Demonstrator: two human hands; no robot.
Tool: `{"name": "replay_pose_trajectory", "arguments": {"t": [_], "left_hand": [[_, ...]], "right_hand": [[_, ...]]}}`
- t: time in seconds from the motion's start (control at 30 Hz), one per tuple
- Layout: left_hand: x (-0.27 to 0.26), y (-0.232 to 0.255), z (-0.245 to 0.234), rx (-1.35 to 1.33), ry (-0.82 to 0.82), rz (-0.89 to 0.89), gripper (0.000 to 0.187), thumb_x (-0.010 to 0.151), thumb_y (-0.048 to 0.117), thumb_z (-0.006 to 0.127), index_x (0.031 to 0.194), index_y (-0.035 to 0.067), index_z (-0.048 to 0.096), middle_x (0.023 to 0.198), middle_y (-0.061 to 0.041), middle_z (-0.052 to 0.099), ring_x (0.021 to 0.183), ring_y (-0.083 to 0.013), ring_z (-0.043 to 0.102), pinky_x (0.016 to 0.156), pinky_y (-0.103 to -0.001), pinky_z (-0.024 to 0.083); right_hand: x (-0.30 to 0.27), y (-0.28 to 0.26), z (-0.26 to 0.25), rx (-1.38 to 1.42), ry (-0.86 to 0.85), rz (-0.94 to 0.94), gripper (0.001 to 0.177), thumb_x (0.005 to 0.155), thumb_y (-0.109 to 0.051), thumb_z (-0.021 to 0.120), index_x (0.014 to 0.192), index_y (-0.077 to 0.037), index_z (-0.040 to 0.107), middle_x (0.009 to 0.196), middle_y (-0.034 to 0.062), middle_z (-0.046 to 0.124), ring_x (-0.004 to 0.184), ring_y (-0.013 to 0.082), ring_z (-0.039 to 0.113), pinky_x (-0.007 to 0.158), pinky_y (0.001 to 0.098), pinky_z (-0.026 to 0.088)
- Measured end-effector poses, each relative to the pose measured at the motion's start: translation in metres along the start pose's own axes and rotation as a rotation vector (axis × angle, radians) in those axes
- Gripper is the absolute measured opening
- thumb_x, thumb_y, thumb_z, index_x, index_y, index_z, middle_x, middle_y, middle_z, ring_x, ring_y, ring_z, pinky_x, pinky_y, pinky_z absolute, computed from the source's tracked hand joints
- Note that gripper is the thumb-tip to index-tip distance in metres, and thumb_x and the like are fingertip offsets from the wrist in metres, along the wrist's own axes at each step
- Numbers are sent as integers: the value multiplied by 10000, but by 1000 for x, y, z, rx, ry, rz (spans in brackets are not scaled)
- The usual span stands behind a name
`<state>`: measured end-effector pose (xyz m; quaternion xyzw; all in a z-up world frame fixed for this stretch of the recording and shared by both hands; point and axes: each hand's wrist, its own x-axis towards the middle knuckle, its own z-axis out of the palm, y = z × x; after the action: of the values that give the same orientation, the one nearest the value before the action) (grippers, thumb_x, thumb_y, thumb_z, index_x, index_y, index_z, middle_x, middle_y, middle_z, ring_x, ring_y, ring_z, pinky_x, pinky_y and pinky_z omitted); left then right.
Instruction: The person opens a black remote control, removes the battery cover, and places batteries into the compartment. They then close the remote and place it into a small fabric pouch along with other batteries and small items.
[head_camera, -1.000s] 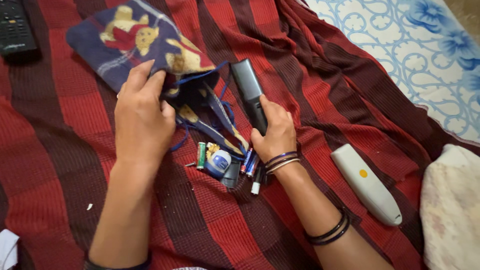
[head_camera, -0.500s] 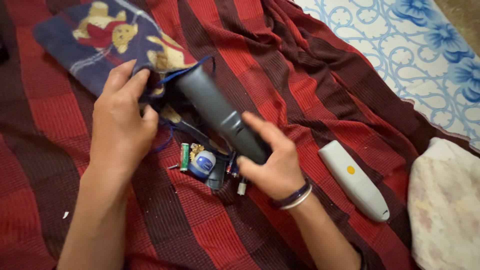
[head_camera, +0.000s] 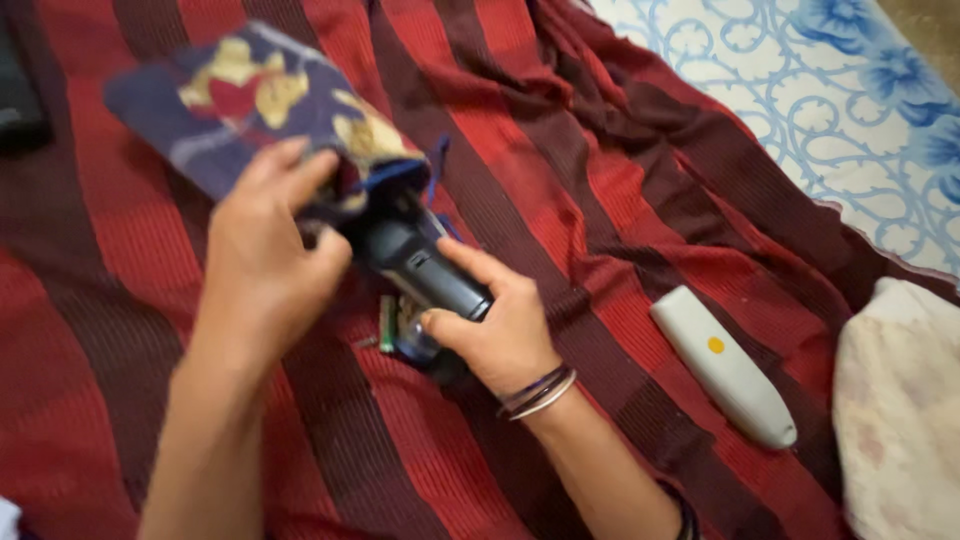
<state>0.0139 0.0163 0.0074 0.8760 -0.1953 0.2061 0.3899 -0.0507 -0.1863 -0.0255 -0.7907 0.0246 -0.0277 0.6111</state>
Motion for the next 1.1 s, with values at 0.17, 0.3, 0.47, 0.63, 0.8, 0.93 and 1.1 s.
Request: {"name": "replay_pose_trajectory", "arguments": {"t": [0.17, 0.3, 0.47, 0.63, 0.8, 0.93, 1.1], "left_hand": [[8, 5, -6, -98, -43, -49, 564, 729, -13, 653, 1289, -79, 645, 1361, -225, 635, 1243, -359, 645, 1043, -374, 497], [4, 2, -7, -139, -51, -62, 572, 745, -9, 641, 1312, -76, 634, 1379, -204, 642, 1268, -321, 652, 1057, -360, 492], [5, 2, -9, -134, -32, -82, 549, 745, -10, 654, 1291, -75, 649, 1357, -201, 648, 1237, -315, 660, 1036, -355, 502], [5, 3, -4, -154, -50, -60, 558, 730, -23, 648, 1285, -74, 653, 1335, -198, 660, 1225, -322, 669, 1037, -360, 505], [6, 5, -2, -122, -19, -51, 554, 723, -34, 640, 1275, -80, 659, 1340, -207, 656, 1239, -347, 660, 1043, -377, 507], [3, 3, 1, -112, -17, -73, 525, 741, -24, 650, 1263, -83, 658, 1335, -214, 651, 1207, -356, 664, 1022, -384, 519], [5, 0, 0, -102, -23, -96, 535, 732, -27, 628, 1263, -76, 658, 1340, -201, 654, 1209, -342, 672, 1017, -383, 524]], "right_hand": [[27, -14, 35, 217, -55, 101, 677, 778, -98, 821, 1415, 1, 611, 1076, 103, 754, 896, 168, 729, 768, 286, 578], [51, -5, 55, 203, -121, -59, 395, 876, -62, 768, 1233, 81, 677, 1014, 100, 720, 898, 134, 651, 784, 261, 562], [73, 12, 73, 760, -291, 136, 269, 933, -5, 666, 1200, 19, 641, 1081, 76, 709, 951, 148, 687, 832, 289, 567], [92, 39, 81, 570, -359, 39, 307, 951, 27, 634, 1253, 79, 659, 1179, 130, 719, 1039, 170, 696, 912, 328, 577], [116, 62, 109, 434, -280, -20, 424, 893, -66, 666, 1306, -60, 571, 1233, 85, 664, 1081, 169, 669, 911, 331, 583], [148, 82, 132, 1252, -349, 358, 412, 1032, -476, 493, 1154, -113, 645, 1063, 105, 686, 930, 225, 689, 805, 362, 584], [160, 97, 138, 1146, -229, 298, 356, 1109, -423, 479, 1180, -110, 634, 1093, 52, 665, 966, 195, 664, 841, 358, 563]]}}
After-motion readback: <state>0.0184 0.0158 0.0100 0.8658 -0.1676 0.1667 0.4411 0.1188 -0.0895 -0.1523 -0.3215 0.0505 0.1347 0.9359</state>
